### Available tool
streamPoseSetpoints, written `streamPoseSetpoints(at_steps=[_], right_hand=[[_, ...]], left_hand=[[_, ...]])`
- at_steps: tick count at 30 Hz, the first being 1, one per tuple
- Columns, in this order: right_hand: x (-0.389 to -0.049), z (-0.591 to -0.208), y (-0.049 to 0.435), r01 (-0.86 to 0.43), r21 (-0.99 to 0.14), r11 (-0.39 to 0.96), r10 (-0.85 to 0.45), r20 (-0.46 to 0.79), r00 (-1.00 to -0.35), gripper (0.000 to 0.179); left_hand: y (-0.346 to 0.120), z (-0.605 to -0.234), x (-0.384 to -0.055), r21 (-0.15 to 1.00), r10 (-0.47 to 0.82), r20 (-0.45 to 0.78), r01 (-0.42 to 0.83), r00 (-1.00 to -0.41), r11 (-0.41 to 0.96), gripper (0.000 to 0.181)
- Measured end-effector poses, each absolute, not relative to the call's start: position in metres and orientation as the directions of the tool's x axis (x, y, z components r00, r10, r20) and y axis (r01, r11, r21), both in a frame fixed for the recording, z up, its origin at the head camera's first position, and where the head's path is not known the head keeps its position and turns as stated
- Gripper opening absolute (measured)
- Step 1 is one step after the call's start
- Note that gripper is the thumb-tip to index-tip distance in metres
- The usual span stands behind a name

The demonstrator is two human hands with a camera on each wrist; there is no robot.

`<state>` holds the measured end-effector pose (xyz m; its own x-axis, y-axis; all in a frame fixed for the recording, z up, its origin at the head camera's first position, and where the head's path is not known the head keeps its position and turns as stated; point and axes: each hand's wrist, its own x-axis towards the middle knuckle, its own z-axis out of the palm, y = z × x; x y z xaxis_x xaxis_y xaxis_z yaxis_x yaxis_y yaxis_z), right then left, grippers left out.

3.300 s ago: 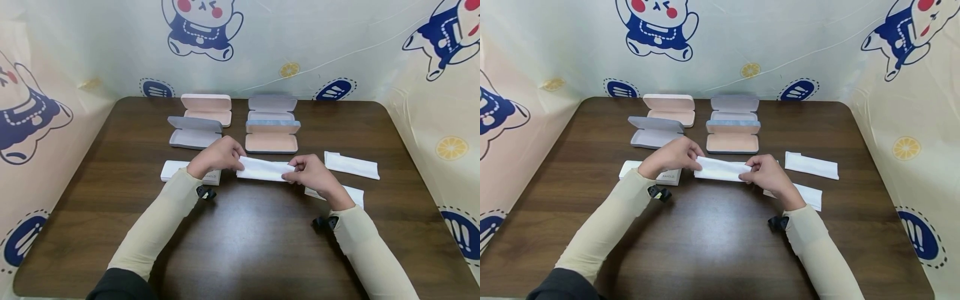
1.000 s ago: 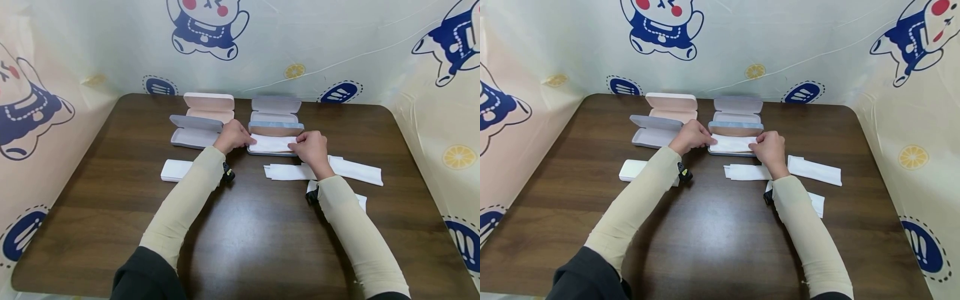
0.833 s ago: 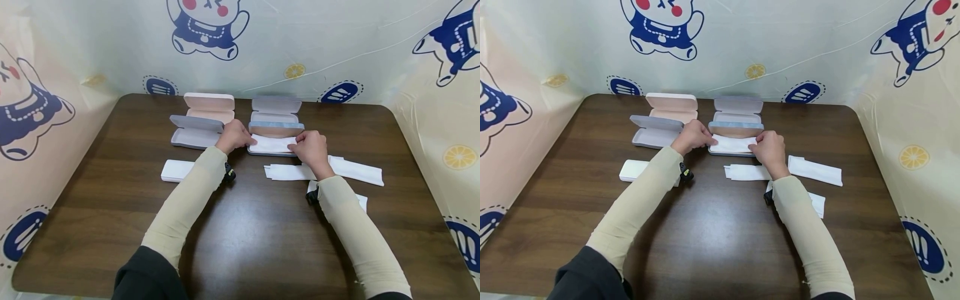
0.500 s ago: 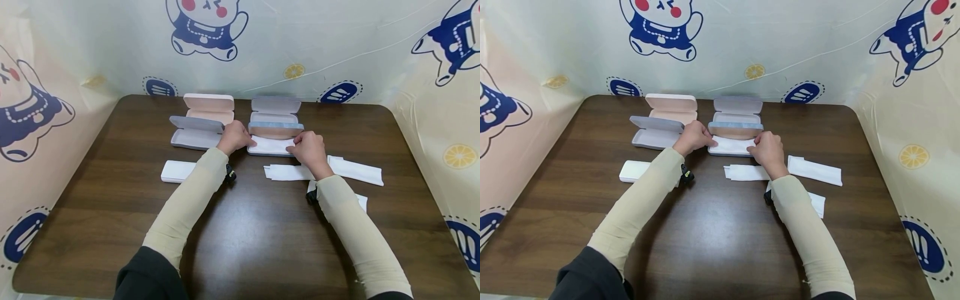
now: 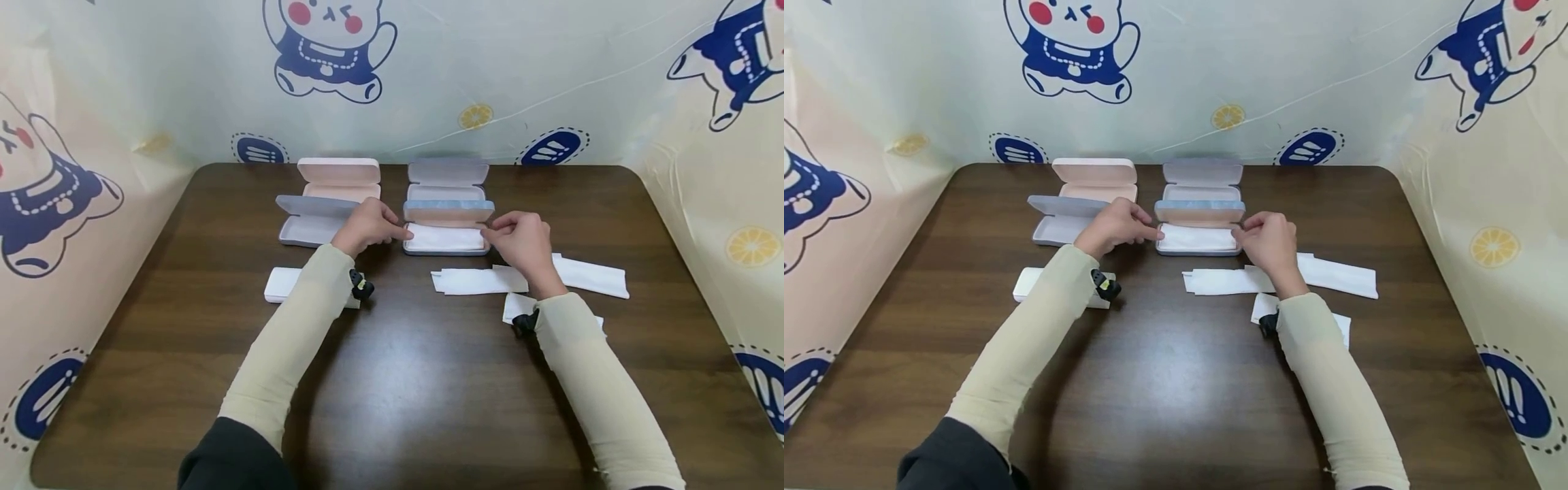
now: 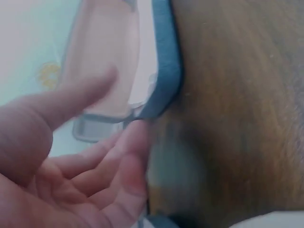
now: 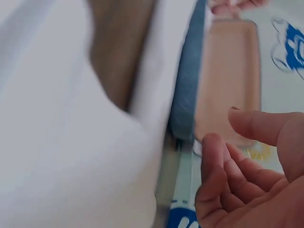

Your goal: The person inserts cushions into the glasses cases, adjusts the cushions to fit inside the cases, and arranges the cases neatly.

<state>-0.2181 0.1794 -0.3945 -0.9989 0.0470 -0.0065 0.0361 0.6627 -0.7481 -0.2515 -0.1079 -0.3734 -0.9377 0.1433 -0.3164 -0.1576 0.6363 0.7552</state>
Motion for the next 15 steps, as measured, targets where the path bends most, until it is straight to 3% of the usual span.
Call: streamPoseSetpoints(at_steps=[5,12,15], right_hand=[[-0.222,-0.389,0.194,0.115,-0.808,0.578,0.062,-0.097,-0.993,0.038],[-0.234,-0.385,0.197,0.254,-0.826,0.503,-0.073,-0.333,-0.940,0.094],[-0.238,-0.384,0.193,0.279,-0.804,0.525,-0.101,-0.385,-0.917,0.102]], left_hand=[[-0.114,-0.365,-0.248,0.828,0.209,-0.388,-0.240,-0.898,0.507,0.068],[-0.107,-0.367,-0.252,0.812,0.210,-0.416,-0.257,-0.885,0.524,0.086],[-0.103,-0.369,-0.253,0.804,0.194,-0.415,-0.258,-0.889,0.535,0.085]])
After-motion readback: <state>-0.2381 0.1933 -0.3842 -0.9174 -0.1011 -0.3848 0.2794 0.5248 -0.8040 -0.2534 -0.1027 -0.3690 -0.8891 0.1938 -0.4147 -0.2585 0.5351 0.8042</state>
